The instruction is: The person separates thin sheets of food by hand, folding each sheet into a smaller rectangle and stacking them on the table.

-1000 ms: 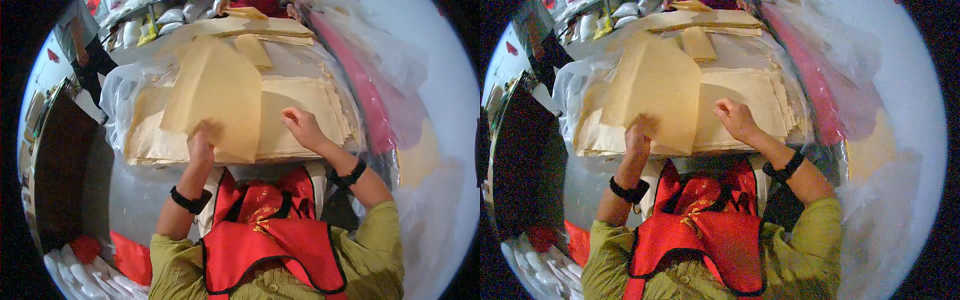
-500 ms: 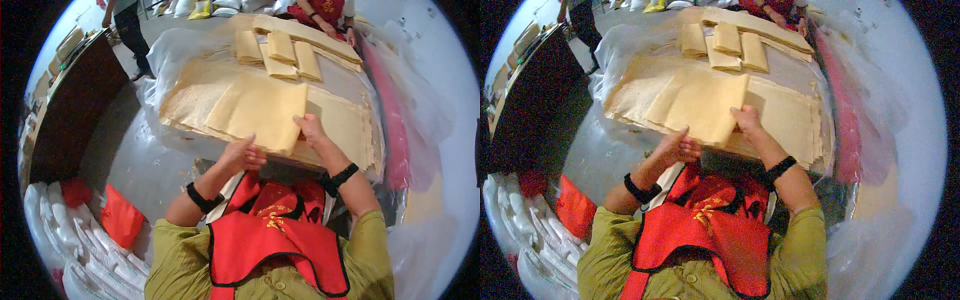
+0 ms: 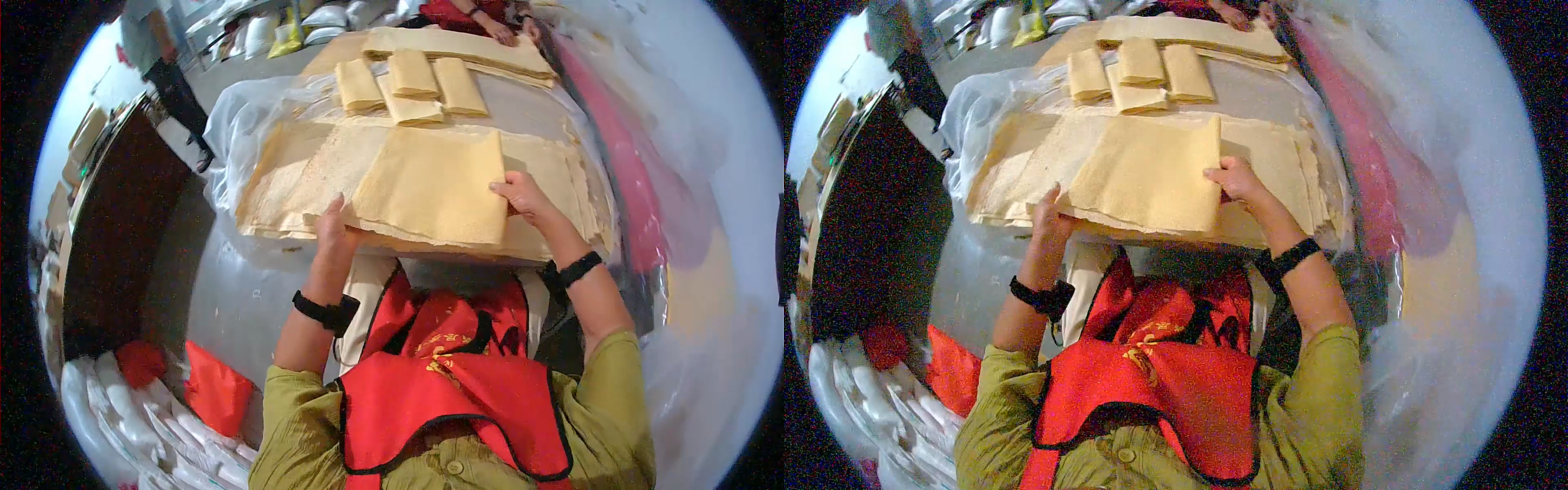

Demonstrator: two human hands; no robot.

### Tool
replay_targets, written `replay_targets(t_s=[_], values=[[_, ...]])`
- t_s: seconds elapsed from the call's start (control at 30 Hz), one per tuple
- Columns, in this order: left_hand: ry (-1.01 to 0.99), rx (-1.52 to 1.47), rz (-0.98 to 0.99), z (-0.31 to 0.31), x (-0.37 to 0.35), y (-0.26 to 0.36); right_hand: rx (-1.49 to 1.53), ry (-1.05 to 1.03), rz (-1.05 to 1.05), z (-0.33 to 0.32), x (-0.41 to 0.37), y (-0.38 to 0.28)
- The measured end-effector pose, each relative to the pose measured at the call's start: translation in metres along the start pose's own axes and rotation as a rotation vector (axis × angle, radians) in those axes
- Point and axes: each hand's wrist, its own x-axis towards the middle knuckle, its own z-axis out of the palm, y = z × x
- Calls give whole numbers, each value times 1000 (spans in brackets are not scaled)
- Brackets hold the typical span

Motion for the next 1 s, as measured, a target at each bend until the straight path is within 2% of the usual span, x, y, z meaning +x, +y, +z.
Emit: replay_targets(t_s=[0.03, 0.13, 0.17, 0.23, 0.27, 0.3, 0.33, 0.4, 0.5, 0.6, 0.7, 0.9, 1.0], values=[[111, 65, 87, 5, 4, -4, -71, 10, 25, -1, 1, 8], [90, 336, 474, 30, -5, -14, -57, 41, -84, -7, 18, 43], [-123, 347, 516, 38, -18, -15, -52, 70, -105, -11, 21, 50], [-283, 818, 767, 51, -33, -26, -42, 112, -150, -9, 24, 54], [-359, 1051, 898, 58, -41, -28, -40, 116, -105, -9, 22, 55], [-574, 1294, 1164, 68, -52, -24, -42, 118, -61, -9, 17, 49], [-677, 1460, 1165, 81, -65, -24, -45, 118, -18, -8, 11, 39], [-841, 1630, 1146, 92, -66, -35, 1, 97, -68, -10, 6, 34], [-871, 1871, 1047, 88, -62, -50, -38, 138, -149, -13, 35, 66], [-869, 1895, 1057, 83, -61, -53, 32, 104, -48, -17, 38, 76], [-870, 1916, 1067, 80, -57, -53, -45, 138, -118, -12, 21, 56], [-883, 1824, 996, 86, -64, -46, -7, 162, -75, -14, 17, 50], [-684, 1548, 959, 84, -45, -35, -28, 169, -108, -21, 21, 60]])
